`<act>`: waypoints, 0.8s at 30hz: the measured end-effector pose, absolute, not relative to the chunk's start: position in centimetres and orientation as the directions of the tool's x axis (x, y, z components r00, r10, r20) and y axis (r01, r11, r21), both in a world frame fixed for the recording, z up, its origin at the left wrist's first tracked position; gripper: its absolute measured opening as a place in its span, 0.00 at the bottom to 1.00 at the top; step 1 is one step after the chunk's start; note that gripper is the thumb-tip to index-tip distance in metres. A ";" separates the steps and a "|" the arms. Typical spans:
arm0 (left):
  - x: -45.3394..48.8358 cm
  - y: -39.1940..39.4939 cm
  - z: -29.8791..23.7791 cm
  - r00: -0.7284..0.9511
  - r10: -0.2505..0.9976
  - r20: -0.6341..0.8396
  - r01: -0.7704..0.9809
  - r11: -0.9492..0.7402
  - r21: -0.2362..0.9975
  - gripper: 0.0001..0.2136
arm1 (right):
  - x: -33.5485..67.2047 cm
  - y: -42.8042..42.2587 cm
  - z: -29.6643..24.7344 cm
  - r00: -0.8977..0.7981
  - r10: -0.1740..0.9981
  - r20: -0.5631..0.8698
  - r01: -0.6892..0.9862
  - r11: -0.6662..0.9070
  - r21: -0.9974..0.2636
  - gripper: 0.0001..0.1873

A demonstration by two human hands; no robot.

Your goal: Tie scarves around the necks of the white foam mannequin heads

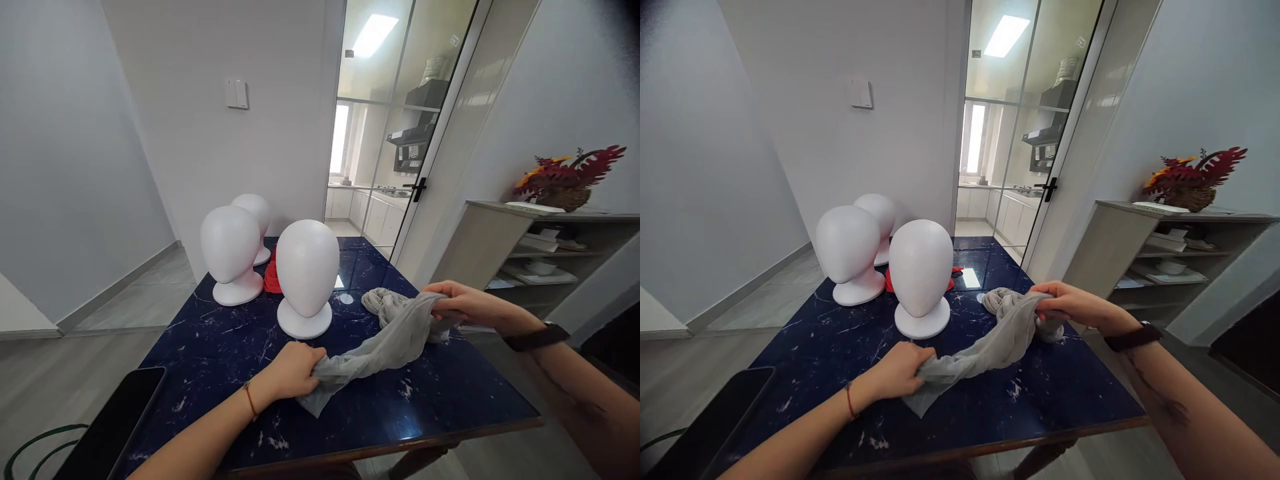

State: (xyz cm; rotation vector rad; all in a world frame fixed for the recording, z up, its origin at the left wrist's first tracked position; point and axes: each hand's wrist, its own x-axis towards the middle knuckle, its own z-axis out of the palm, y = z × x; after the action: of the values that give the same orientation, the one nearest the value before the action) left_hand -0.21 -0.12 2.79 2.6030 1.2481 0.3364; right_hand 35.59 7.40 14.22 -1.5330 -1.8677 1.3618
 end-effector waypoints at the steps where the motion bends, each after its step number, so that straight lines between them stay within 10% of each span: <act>1: -0.6 -0.7 3.0 0.597 0.799 0.076 0.756 -0.591 0.280 0.08 | 35.8 6.9 14.8 -0.277 0.931 -0.239 0.501 -0.072 -0.863 0.13; 5: -1.7 -3.6 5.1 0.574 0.814 0.090 0.765 -0.572 0.297 0.16 | 35.5 5.0 16.5 -0.320 0.936 -0.147 0.330 -0.035 -0.943 0.17; 11: 2.1 -4.2 7.6 0.496 0.831 0.254 0.427 -0.488 0.762 0.49 | 30.9 2.5 18.1 -0.644 0.764 0.032 0.247 0.248 -0.937 0.18; 18: 3.7 -2.3 6.0 0.728 0.680 -0.089 0.194 -0.080 0.978 0.18 | 30.0 3.4 21.3 -0.489 0.820 0.295 0.377 0.505 -0.777 0.16; 24: 0.0 -1.0 13.7 0.596 0.797 -0.099 0.011 0.116 0.993 0.11 | 34.0 10.0 27.9 -0.578 0.770 0.269 0.760 0.628 -0.165 0.16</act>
State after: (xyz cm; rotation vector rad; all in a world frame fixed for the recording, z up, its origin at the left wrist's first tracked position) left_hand -0.03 -1.01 13.67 1.3455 0.7651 0.6665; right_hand 33.98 10.02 27.88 -1.2318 -2.5381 0.0451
